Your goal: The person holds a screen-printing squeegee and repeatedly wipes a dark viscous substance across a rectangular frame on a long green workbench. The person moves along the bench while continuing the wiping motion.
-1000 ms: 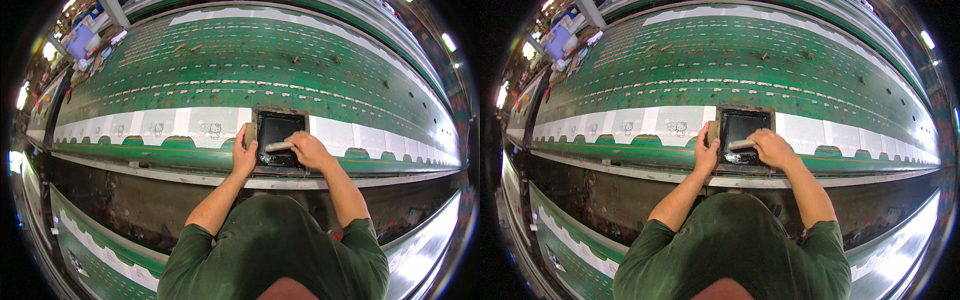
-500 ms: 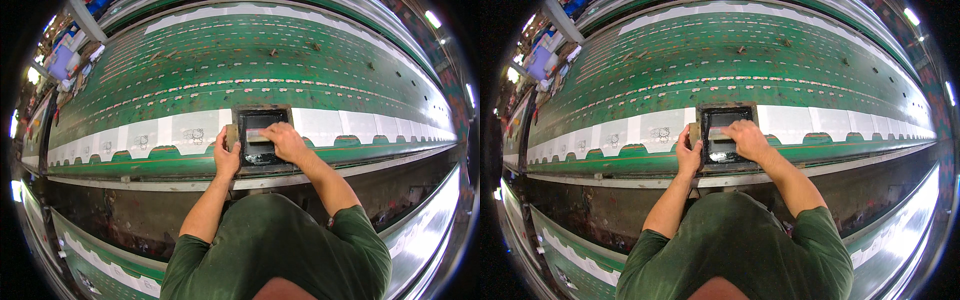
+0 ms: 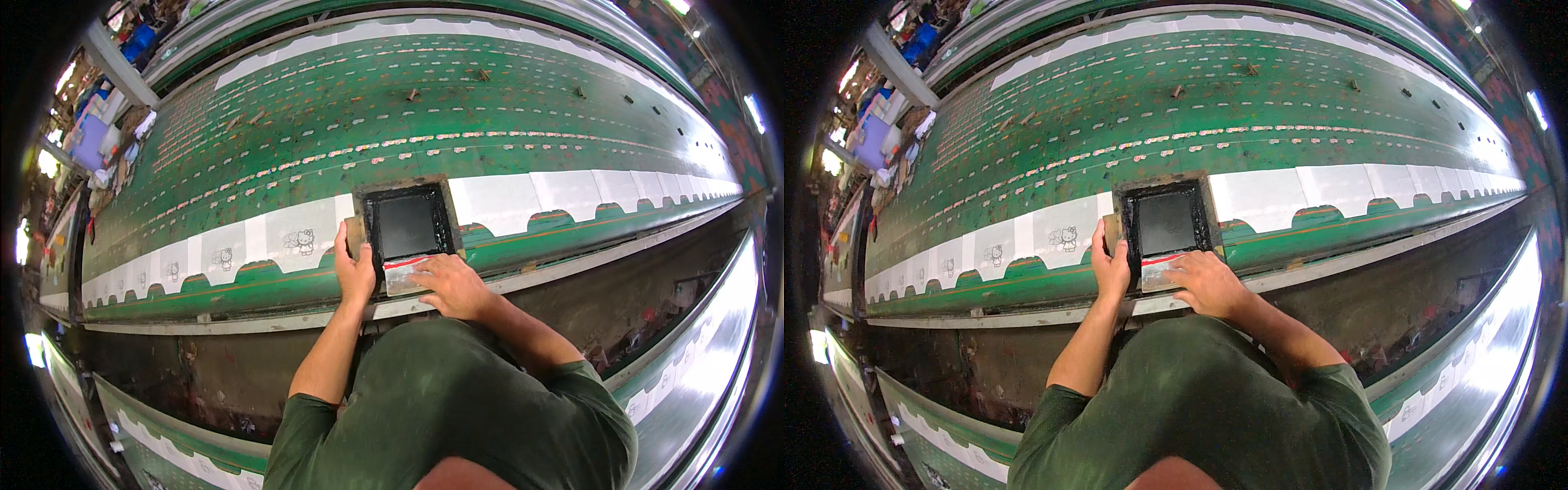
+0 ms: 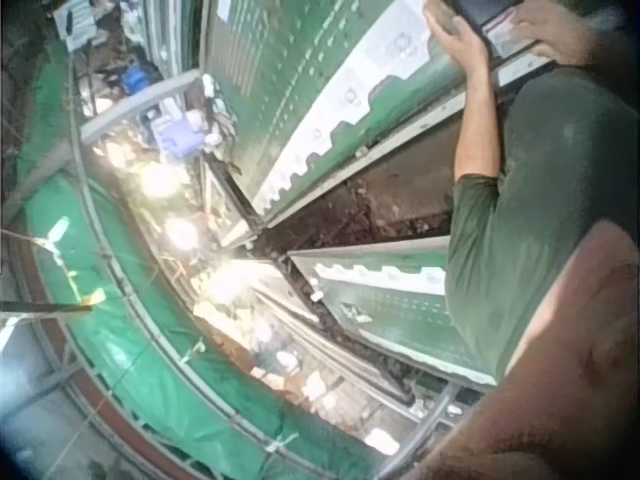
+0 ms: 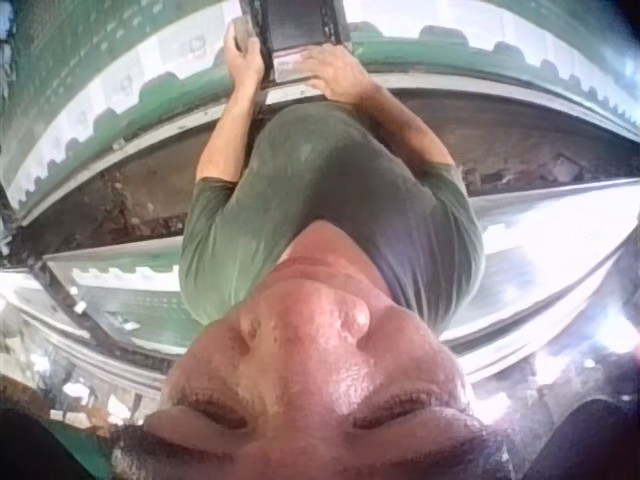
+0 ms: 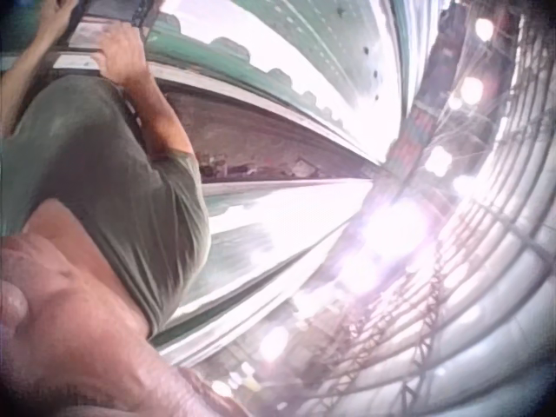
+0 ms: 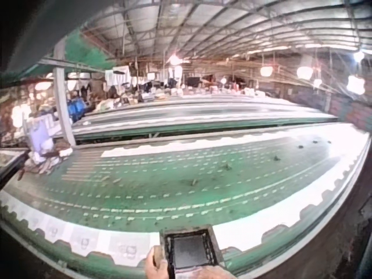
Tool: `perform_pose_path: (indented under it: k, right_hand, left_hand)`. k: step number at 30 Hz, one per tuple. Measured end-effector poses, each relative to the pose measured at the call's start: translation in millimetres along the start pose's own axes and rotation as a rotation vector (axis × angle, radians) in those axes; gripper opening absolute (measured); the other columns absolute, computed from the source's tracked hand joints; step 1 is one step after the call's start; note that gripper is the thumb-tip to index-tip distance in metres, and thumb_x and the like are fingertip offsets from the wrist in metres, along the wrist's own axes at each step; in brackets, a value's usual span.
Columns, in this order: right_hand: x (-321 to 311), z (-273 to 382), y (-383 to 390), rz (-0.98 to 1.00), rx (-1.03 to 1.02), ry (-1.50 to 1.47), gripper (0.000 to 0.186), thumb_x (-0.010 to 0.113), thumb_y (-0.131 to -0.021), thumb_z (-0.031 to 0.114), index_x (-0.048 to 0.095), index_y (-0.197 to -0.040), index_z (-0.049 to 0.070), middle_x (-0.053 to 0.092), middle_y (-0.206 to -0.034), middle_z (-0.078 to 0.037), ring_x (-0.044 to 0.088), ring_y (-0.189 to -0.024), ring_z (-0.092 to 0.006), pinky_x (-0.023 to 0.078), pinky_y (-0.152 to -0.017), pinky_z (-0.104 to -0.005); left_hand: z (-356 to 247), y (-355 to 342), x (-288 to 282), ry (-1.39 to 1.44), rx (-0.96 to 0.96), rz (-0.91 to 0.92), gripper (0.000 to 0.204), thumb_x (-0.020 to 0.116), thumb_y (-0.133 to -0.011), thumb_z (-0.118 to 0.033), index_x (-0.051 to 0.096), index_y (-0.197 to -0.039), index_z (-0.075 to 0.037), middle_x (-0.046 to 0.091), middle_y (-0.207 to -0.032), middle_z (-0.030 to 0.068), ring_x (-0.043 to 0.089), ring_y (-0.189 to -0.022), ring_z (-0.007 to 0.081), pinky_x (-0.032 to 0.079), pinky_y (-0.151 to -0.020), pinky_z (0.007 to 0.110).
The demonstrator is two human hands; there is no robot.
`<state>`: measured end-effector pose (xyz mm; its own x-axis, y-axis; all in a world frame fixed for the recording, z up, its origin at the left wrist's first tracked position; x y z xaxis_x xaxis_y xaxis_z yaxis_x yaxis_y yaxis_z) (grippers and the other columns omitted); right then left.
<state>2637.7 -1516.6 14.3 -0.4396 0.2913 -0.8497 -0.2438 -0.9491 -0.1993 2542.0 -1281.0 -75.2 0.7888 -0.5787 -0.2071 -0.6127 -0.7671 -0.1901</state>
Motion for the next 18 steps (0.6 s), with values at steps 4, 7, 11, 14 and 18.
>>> perform_pose_path:
  k: [4, 7, 11, 14, 18]
  right_hand:
    - [-12.2, -1.0, 12.6, -0.194, 0.021, -0.098, 0.033, 0.085, -0.097, 0.021, 0.082, -0.127, 0.008, 0.076, -0.135, -0.011, 0.066, -0.137, -0.0356, 0.05, -0.115, -0.0526]
    - [-17.8, -9.7, 22.7, -0.328, 0.026, -0.125, 0.027, 0.086, -0.095, 0.013, 0.084, -0.12, 0.006, 0.08, -0.126, -0.012, 0.071, -0.128, -0.0374, 0.053, -0.111, -0.0519]
    - [-12.7, -16.2, 25.5, -0.472, 0.026, -0.156, 0.02, 0.084, -0.093, 0.003, 0.083, -0.112, 0.003, 0.082, -0.116, -0.014, 0.075, -0.118, -0.0388, 0.057, -0.106, -0.0503]
    - [-9.8, -14.2, 24.7, -0.501, 0.044, -0.148, 0.019, 0.082, -0.091, 0.0, 0.082, -0.11, 0.002, 0.082, -0.115, -0.015, 0.075, -0.116, -0.0382, 0.058, -0.106, -0.0504]
    - [-4.7, -13.7, 27.3, -0.533, 0.093, -0.129, 0.022, 0.081, -0.09, -0.003, 0.082, -0.112, 0.002, 0.081, -0.118, -0.016, 0.075, -0.117, -0.0412, 0.058, -0.108, -0.0518]
  left_hand:
    - [15.5, -2.0, -3.3, 0.087, 0.002, 0.006, 0.071, 0.07, -0.104, 0.001, 0.045, -0.17, 0.006, 0.057, -0.167, 0.0226, 0.056, -0.153, 0.0301, 0.041, -0.13, 0.042]
    - [1.7, -1.8, 0.2, 0.182, -0.082, 0.043, 0.071, 0.07, -0.104, 0.002, 0.046, -0.17, 0.005, 0.061, -0.163, 0.0203, 0.06, -0.149, 0.0279, 0.043, -0.128, 0.04]
    - [6.8, 0.5, -2.6, 0.194, -0.119, 0.017, 0.071, 0.071, -0.104, 0.003, 0.047, -0.17, 0.003, 0.064, -0.16, 0.0186, 0.062, -0.146, 0.0264, 0.045, -0.126, 0.039]
    - [12.2, 0.6, -3.7, 0.199, -0.123, 0.015, 0.071, 0.073, -0.103, 0.002, 0.047, -0.17, 0.002, 0.064, -0.159, 0.0192, 0.062, -0.146, 0.0271, 0.045, -0.125, 0.04]
    - [9.8, -0.5, -2.9, 0.167, -0.106, 0.023, 0.074, 0.073, -0.102, 0.001, 0.045, -0.17, 0.003, 0.063, -0.16, 0.0206, 0.061, -0.147, 0.0288, 0.045, -0.126, 0.041]
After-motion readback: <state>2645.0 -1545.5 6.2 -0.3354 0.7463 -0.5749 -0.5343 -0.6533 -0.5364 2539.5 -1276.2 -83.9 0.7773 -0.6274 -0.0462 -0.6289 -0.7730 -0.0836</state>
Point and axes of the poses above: each hand's wrist, its own y-axis away from the middle knuckle, its own x-axis out of the palm, z = x × y, the point moved 3 cm from there along -y, towards the middle knuckle
